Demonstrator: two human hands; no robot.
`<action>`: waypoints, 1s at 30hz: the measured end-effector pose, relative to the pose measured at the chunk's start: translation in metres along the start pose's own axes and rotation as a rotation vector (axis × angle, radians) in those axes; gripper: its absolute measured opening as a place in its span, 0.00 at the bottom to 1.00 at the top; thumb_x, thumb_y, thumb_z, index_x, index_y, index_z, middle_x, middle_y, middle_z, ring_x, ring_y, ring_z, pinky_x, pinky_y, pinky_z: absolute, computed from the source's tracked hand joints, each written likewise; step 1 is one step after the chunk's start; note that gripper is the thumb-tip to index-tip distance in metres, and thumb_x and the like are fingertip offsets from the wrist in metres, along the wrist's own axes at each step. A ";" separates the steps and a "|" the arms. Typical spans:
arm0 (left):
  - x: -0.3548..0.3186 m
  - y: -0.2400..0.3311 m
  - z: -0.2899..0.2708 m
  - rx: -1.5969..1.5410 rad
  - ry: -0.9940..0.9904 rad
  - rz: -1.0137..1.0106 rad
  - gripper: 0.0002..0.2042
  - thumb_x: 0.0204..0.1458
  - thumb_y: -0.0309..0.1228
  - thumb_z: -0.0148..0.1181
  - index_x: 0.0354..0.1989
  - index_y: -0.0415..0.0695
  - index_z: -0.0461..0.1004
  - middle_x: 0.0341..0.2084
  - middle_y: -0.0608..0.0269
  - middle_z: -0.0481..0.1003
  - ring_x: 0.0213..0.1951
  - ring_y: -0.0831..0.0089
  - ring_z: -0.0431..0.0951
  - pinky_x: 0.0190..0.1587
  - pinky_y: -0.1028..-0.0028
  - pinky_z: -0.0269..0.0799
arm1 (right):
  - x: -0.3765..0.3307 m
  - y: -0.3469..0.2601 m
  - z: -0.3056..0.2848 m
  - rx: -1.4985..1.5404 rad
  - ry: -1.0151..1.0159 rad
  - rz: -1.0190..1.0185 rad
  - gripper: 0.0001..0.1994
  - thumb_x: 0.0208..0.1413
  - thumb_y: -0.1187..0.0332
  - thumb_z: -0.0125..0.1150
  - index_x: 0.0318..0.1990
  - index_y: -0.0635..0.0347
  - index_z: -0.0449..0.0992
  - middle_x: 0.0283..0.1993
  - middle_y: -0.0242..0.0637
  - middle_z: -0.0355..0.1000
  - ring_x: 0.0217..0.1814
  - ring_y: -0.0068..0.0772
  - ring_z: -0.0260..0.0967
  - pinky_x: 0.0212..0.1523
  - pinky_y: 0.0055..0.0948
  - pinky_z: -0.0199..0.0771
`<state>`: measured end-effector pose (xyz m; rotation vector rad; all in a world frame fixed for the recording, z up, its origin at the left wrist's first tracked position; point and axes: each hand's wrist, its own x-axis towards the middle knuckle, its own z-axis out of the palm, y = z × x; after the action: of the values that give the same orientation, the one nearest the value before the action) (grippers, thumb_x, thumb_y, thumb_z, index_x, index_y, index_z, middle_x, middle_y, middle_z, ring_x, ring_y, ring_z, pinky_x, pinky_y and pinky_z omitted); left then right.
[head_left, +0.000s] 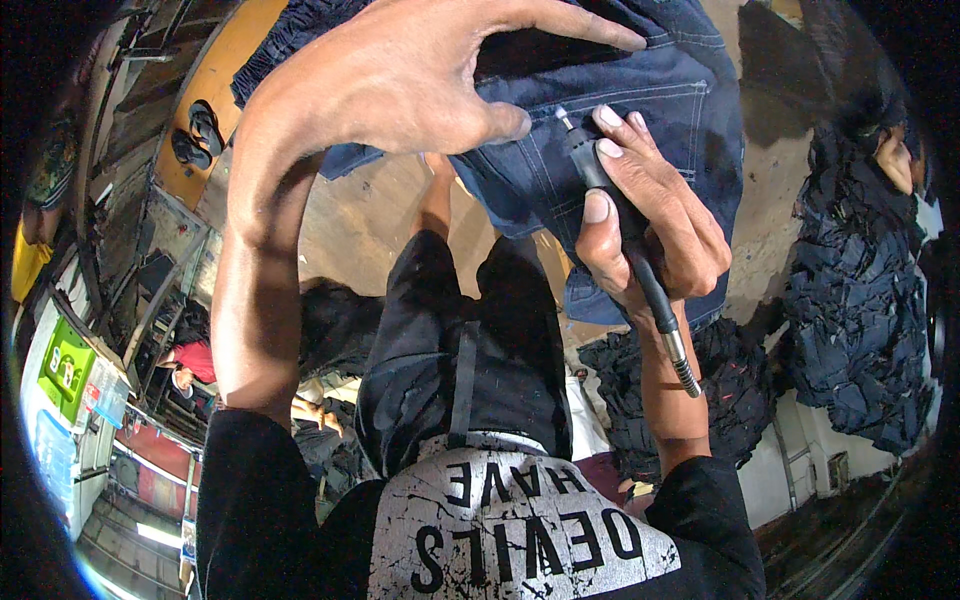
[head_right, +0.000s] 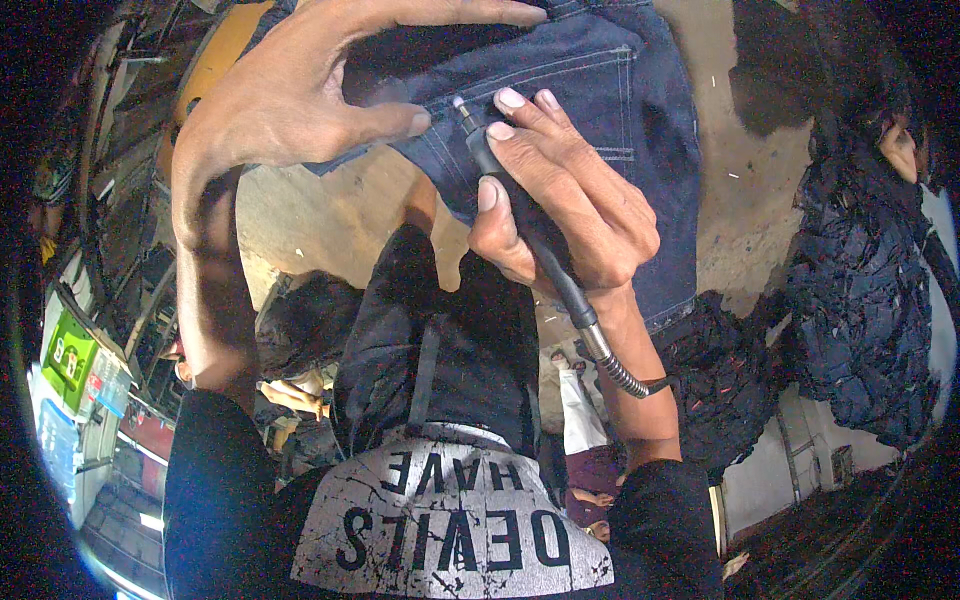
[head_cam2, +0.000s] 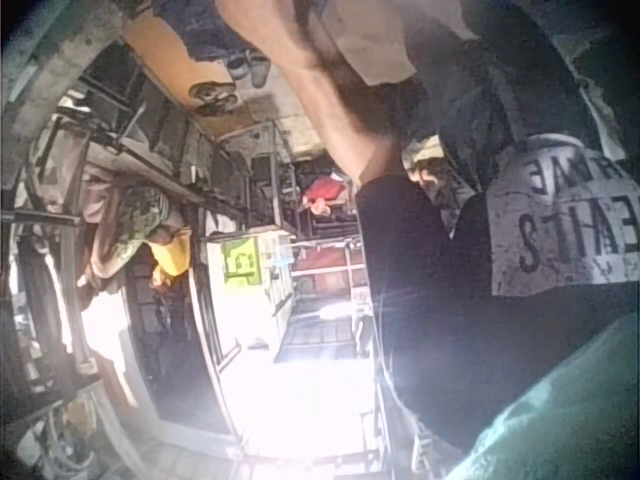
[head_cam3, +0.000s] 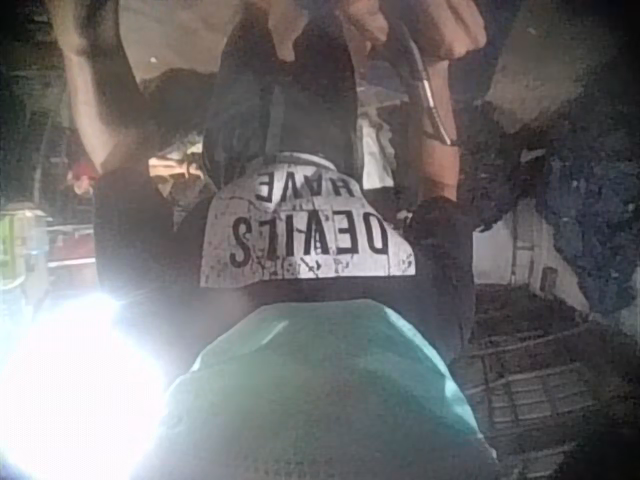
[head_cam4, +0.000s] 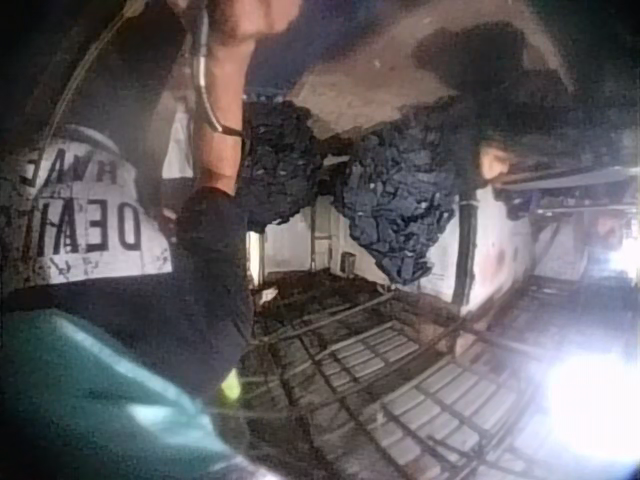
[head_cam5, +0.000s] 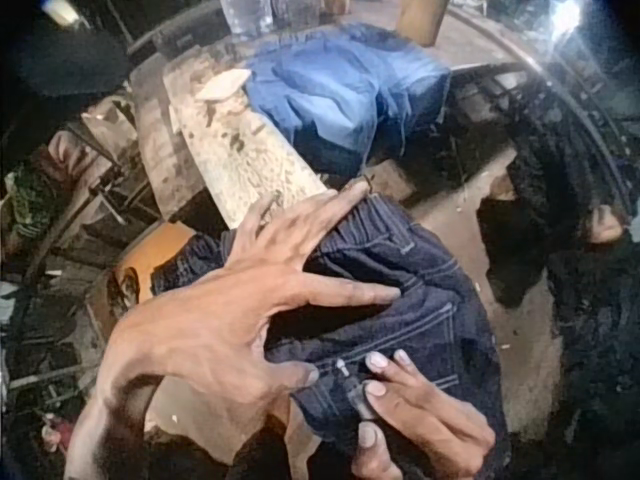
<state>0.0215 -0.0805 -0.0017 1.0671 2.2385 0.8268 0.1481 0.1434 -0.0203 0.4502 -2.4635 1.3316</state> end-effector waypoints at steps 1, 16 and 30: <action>0.001 0.001 0.000 0.010 0.025 0.029 0.42 0.42 0.32 0.69 0.74 0.65 0.69 0.82 0.47 0.27 0.82 0.41 0.27 0.76 0.30 0.17 | 0.000 0.000 0.000 -0.002 0.002 0.003 0.10 0.48 0.77 0.67 0.39 0.71 0.85 0.39 0.52 0.84 0.49 0.51 0.86 0.58 0.51 0.85; 0.005 0.006 0.006 0.089 0.079 0.035 0.41 0.45 0.40 0.73 0.74 0.67 0.68 0.82 0.47 0.28 0.81 0.37 0.27 0.76 0.28 0.22 | 0.008 0.017 -0.031 -0.001 -0.019 0.016 0.12 0.62 0.72 0.62 0.46 0.75 0.81 0.47 0.61 0.83 0.56 0.57 0.82 0.64 0.55 0.78; 0.010 -0.002 0.013 0.036 0.103 0.062 0.45 0.45 0.33 0.72 0.76 0.71 0.64 0.82 0.45 0.25 0.81 0.37 0.27 0.77 0.28 0.24 | 0.009 0.022 -0.026 0.014 -0.043 0.012 0.11 0.49 0.78 0.67 0.41 0.74 0.84 0.40 0.53 0.84 0.51 0.53 0.85 0.61 0.52 0.82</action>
<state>0.0237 -0.0692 -0.0136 1.1393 2.3238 0.8890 0.1343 0.1755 -0.0196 0.4729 -2.4970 1.3581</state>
